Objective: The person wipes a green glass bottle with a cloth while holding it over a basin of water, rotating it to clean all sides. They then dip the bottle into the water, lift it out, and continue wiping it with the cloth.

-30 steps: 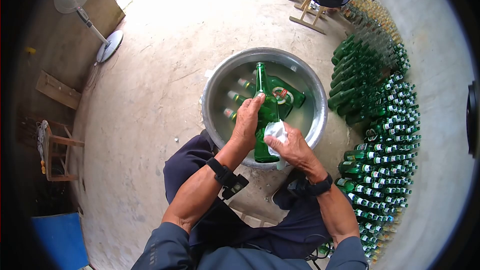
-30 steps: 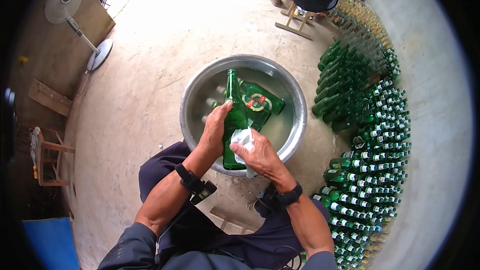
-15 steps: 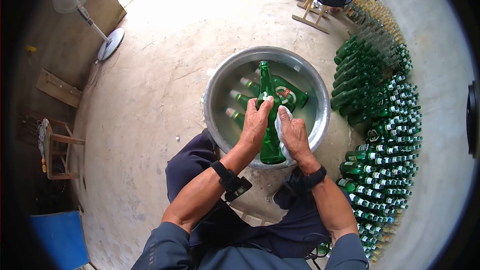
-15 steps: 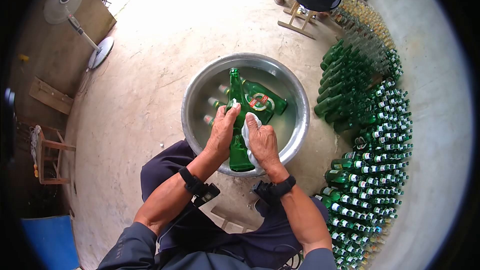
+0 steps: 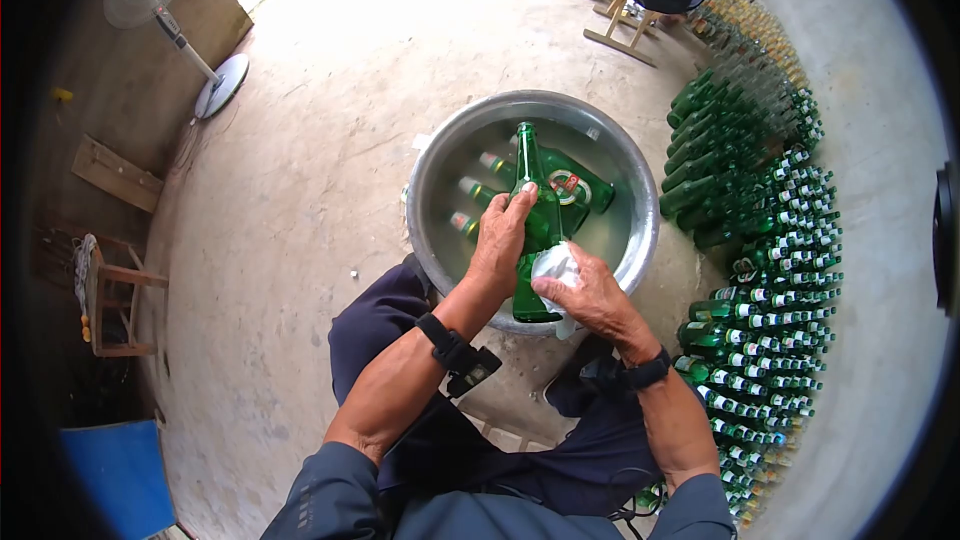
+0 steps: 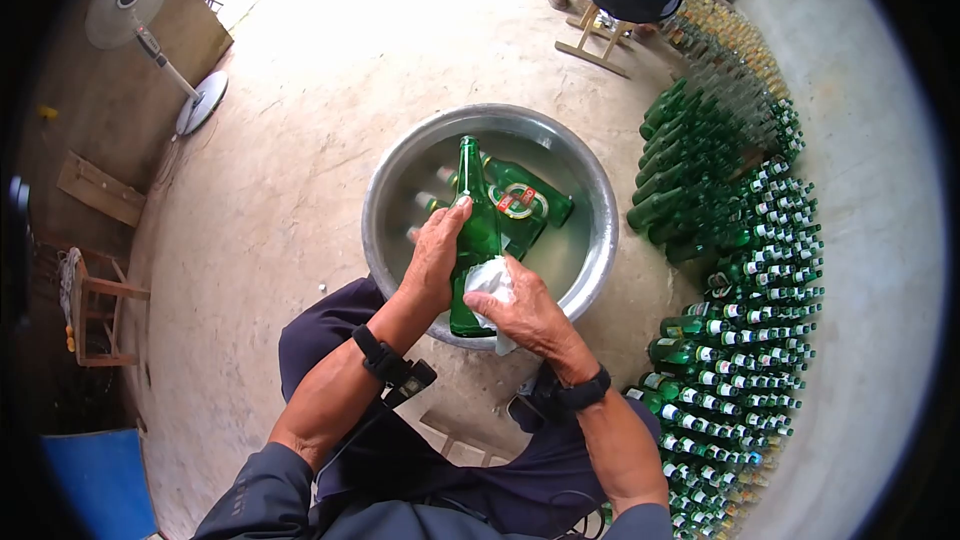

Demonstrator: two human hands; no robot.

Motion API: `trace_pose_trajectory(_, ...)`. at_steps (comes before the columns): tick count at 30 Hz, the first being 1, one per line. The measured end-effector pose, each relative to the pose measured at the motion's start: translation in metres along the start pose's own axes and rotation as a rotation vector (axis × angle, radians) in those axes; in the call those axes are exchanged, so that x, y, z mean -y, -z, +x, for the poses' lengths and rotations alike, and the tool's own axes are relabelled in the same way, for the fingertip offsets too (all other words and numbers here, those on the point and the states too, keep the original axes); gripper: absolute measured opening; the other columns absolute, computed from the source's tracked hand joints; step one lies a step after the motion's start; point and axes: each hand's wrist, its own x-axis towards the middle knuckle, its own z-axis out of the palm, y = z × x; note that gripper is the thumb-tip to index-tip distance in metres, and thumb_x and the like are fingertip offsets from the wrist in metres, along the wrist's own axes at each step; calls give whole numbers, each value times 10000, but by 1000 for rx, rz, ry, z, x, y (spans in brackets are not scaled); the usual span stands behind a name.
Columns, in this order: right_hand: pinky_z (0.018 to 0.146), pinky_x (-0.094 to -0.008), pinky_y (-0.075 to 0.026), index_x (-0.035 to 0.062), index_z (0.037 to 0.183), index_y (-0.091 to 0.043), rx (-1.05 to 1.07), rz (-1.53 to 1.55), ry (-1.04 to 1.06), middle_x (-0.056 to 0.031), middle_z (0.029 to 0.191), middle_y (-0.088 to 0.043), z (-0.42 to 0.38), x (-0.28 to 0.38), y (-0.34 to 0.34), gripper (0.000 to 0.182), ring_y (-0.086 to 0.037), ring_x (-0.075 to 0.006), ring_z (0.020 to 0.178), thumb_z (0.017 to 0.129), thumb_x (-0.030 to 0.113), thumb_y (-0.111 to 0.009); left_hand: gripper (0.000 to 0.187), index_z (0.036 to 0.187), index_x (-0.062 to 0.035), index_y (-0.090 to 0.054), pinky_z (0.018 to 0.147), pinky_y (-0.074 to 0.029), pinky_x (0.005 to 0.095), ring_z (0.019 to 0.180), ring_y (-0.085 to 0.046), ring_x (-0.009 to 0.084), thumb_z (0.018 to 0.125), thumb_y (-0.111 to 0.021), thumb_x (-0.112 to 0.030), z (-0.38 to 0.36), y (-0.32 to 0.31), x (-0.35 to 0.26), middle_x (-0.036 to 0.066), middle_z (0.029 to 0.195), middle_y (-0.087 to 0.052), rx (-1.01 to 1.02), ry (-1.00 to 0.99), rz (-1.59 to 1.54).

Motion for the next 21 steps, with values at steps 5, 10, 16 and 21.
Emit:
trace_pose_trajectory(5,756,-364,-536,-36,1121,-672,-162,-115,-6,-147,842,-724,10,-4,-3,370,-663,-170,784,992,310,-681,526,1185,-7,-560,816,-502,350,954,-592,187,952,-655,-469,11,6,23,110,1074,-597,-56,-54,62)
trace_pose_trajectory(10,588,-421,-466,-45,771,-681,-368,-246,-92,-148,578,-604,29,-21,-6,578,-588,-197,569,1048,449,-562,575,1156,4,-554,787,-442,365,896,-496,194,952,-632,-528,-2,-4,4,101,968,-516,-66,-40,86)
trace_pose_trajectory(16,622,-409,-485,-54,881,-670,-238,-178,-142,-147,650,-635,19,-14,2,472,-606,-214,613,1030,391,-614,566,1166,4,-561,768,-472,351,875,-539,179,953,-644,-513,-1,-5,0,87,958,-553,-33,-5,48)
trace_pose_trajectory(21,755,-414,-540,-39,1146,-635,-173,-203,138,-211,850,-711,2,2,-3,432,-720,-303,824,987,360,-677,403,1130,-42,-578,795,-530,317,929,-623,143,980,-640,-411,-9,-10,-12,60,1025,-610,31,-63,74)
